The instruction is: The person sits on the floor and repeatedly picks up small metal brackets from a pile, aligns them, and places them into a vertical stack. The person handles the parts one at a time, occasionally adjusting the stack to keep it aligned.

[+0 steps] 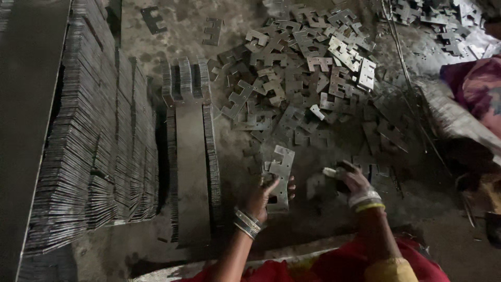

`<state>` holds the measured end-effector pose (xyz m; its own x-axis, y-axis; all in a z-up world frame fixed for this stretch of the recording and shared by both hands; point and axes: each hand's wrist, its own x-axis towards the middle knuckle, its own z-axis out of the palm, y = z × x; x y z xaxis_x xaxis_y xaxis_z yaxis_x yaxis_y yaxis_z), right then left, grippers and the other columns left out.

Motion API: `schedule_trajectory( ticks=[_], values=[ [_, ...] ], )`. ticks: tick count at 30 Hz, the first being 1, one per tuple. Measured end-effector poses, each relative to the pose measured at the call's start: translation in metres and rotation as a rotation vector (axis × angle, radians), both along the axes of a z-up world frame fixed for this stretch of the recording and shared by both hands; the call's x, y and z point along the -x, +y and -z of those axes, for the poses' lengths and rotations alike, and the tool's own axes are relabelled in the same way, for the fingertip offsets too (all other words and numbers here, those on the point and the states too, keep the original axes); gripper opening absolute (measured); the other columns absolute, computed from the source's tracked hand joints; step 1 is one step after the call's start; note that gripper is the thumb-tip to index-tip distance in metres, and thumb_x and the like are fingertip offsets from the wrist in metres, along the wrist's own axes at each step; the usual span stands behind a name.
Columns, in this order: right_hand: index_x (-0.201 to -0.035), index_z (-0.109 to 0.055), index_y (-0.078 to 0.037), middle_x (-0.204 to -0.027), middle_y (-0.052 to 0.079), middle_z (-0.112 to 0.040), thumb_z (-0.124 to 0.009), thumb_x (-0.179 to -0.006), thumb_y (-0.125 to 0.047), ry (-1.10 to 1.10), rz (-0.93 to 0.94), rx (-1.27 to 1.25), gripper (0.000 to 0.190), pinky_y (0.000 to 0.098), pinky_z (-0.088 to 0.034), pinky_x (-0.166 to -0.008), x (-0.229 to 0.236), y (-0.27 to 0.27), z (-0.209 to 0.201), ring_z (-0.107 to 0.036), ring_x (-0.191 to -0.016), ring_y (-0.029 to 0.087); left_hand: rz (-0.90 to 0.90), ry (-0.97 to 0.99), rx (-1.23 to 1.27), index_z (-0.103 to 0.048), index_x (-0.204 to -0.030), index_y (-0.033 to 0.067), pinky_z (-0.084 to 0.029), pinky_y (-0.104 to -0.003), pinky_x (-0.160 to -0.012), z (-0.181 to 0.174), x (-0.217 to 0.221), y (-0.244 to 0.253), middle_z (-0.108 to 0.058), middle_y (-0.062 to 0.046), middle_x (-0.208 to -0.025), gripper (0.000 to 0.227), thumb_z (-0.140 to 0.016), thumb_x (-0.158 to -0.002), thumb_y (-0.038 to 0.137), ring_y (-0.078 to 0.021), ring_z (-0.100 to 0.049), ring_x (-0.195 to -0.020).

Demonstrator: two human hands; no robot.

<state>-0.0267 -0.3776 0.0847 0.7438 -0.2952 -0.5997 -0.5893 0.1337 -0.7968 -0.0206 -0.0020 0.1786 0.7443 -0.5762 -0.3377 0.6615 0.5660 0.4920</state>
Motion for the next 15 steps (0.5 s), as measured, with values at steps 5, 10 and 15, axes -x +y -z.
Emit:
schedule_trajectory(
  ticks=[5, 10, 15],
  values=[
    [-0.126, -0.056, -0.003, -0.096, 0.005, -0.068, -0.077, -0.090, -0.018, -0.194, -0.327, 0.027, 0.044, 0.0307, -0.055, -0.061, -0.005, 0.039, -0.003, -0.065, -0.075, 0.013, 0.137, -0.262, -0.452, -0.035, -0.150, 0.0077, -0.035, -0.038, -0.119, 0.044, 0.000, -0.008, -0.073, -0.016, -0.131, 0.084, -0.082, -0.085, 0.036, -0.0244, -0.062, -0.135],
    [-0.110, -0.064, -0.004, -0.079, 0.003, -0.055, -0.084, -0.091, -0.025, -0.095, -0.262, -0.013, 0.034, 0.0292, -0.034, -0.042, -0.017, 0.084, -0.072, -0.043, -0.054, 0.011, 0.107, -0.466, -0.604, -0.050, -0.146, -0.0003, -0.044, -0.044, -0.113, 0.080, 0.005, -0.016, -0.060, -0.021, -0.144, 0.081, -0.080, -0.082, 0.039, -0.0304, -0.055, -0.133],
    [-0.119, -0.070, -0.009, -0.100, 0.008, -0.071, -0.078, -0.087, -0.018, -0.144, -0.342, 0.049, 0.033, 0.0296, -0.050, -0.055, -0.015, 0.101, -0.098, -0.062, -0.072, 0.015, 0.095, -0.441, -0.524, -0.064, -0.136, 0.0057, -0.044, -0.033, -0.107, 0.099, -0.011, -0.014, -0.068, -0.005, -0.135, 0.064, -0.061, -0.096, 0.056, -0.0149, -0.062, -0.124]
  ],
)
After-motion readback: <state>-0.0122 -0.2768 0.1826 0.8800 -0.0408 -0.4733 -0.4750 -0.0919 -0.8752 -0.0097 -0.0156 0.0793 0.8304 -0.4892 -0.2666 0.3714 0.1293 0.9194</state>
